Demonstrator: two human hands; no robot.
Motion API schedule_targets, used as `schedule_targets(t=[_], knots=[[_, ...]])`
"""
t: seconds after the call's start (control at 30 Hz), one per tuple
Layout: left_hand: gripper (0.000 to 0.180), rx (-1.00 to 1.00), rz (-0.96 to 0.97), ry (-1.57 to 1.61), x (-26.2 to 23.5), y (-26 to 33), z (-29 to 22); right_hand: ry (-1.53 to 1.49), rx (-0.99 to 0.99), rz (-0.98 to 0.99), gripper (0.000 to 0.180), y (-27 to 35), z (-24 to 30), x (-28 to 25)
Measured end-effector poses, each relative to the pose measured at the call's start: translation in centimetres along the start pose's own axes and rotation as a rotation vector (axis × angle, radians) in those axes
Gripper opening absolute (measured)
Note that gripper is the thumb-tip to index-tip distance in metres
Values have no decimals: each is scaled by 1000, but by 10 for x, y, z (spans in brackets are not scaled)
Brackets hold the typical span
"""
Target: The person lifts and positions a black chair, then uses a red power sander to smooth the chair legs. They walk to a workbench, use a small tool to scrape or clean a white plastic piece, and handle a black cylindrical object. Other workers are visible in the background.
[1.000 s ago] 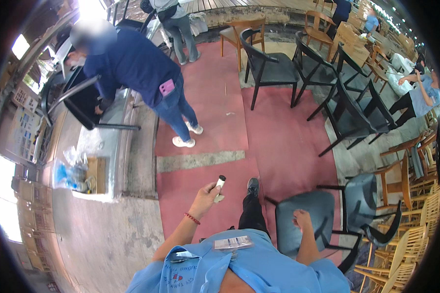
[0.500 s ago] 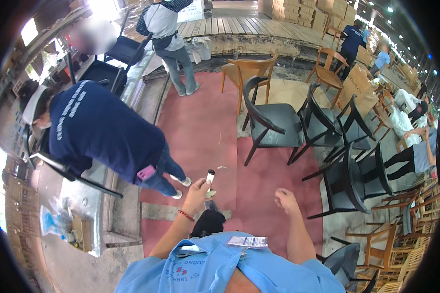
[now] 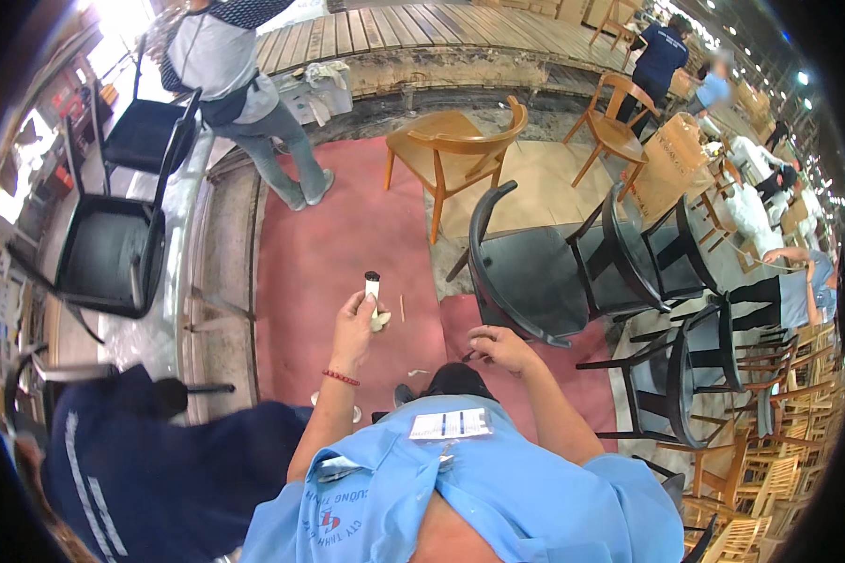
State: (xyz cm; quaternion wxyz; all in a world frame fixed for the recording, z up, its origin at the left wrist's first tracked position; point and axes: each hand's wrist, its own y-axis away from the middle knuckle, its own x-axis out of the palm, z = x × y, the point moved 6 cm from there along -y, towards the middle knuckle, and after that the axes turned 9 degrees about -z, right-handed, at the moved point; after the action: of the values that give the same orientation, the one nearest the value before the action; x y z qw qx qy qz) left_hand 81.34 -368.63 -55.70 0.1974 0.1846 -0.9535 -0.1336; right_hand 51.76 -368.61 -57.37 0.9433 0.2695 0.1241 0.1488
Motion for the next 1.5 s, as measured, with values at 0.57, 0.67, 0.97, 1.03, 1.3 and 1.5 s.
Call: schedule_targets(t=[0.57,0.67,0.97,1.03,1.3,1.5], knots=[[28,39,-291,-407,17,-405,-182,620,-665,-342,65,-573,336,-37],[30,-74,-283,-310,28,-469,-186,830,-607,-244,65,-653,356,-31],[31,-185,-137,-327,37,-729,-233,971,34,166,39,-762,348,-70],[32,-194,-48,-372,52,-789,-261,1028,49,126,40,-765,353,-77],[28,-163,342,-665,174,-993,-335,986,368,49,33,-762,358,-92],[29,-71,608,-769,297,-1119,-345,995,240,164,29,-771,331,-89]])
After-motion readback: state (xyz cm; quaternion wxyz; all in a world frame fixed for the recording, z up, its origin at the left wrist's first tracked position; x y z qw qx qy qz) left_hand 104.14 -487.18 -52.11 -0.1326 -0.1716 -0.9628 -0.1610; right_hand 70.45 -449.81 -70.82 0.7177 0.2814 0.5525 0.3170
